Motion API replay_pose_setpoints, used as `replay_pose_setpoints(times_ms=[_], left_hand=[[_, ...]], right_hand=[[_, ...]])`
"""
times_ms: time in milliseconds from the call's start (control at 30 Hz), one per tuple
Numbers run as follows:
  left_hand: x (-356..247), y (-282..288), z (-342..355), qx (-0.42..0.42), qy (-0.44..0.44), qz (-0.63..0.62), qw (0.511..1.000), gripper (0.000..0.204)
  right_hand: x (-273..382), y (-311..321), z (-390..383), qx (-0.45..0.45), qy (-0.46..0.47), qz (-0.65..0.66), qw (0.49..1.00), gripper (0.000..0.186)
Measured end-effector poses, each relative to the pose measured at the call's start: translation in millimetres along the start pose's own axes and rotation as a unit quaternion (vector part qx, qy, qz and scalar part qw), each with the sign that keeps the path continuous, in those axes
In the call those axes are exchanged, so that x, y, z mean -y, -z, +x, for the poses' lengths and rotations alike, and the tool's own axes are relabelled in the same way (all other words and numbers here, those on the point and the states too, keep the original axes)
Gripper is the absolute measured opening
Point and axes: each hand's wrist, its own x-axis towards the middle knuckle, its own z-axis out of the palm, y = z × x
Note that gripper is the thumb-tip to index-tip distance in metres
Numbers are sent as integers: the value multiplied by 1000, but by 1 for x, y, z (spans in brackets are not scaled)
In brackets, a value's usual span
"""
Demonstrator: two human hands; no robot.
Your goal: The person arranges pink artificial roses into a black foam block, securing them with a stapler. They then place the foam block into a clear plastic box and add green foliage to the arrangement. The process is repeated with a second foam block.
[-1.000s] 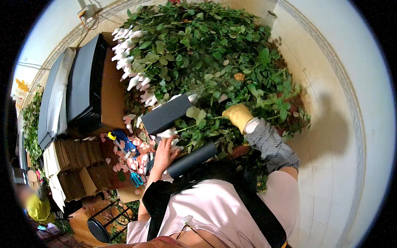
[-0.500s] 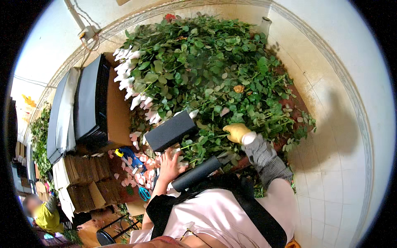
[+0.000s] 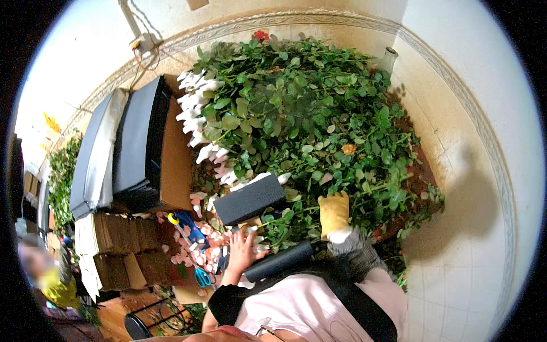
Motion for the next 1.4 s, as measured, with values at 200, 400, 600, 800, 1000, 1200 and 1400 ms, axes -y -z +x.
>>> replay_pose_setpoints(times_ms=[200, 400, 600, 800, 1000, 1200, 1400], left_hand=[[2, 6, 6, 13, -33, 10, 999, 77], [3, 4, 5, -6, -27, -2, 1000, 71], [2, -2, 2, -1, -5, -15, 1000, 68], [-3, 0, 4, -12, -12, -16, 1000, 63], [-1, 1, 4, -11, -14, -6, 1000, 65], [-1, 3, 3, -5, -16, 11, 1000, 68], [4, 4, 3, 14, -34, -22, 999, 60]], right_hand=[[-46, -137, -14, 32, 92, 373, 923, 62], [-44, -25, 20, 285, 105, 190, 934, 52], [-14, -35, -12, 132, 97, -34, 986, 44], [-112, 1, 25, 297, 217, 451, 813, 80], [-110, 30, 18, 47, 40, 650, 758, 57], [-29, -24, -15, -182, 50, 328, 926, 47], [-2, -86, -10, -101, 41, 270, 957, 53]])
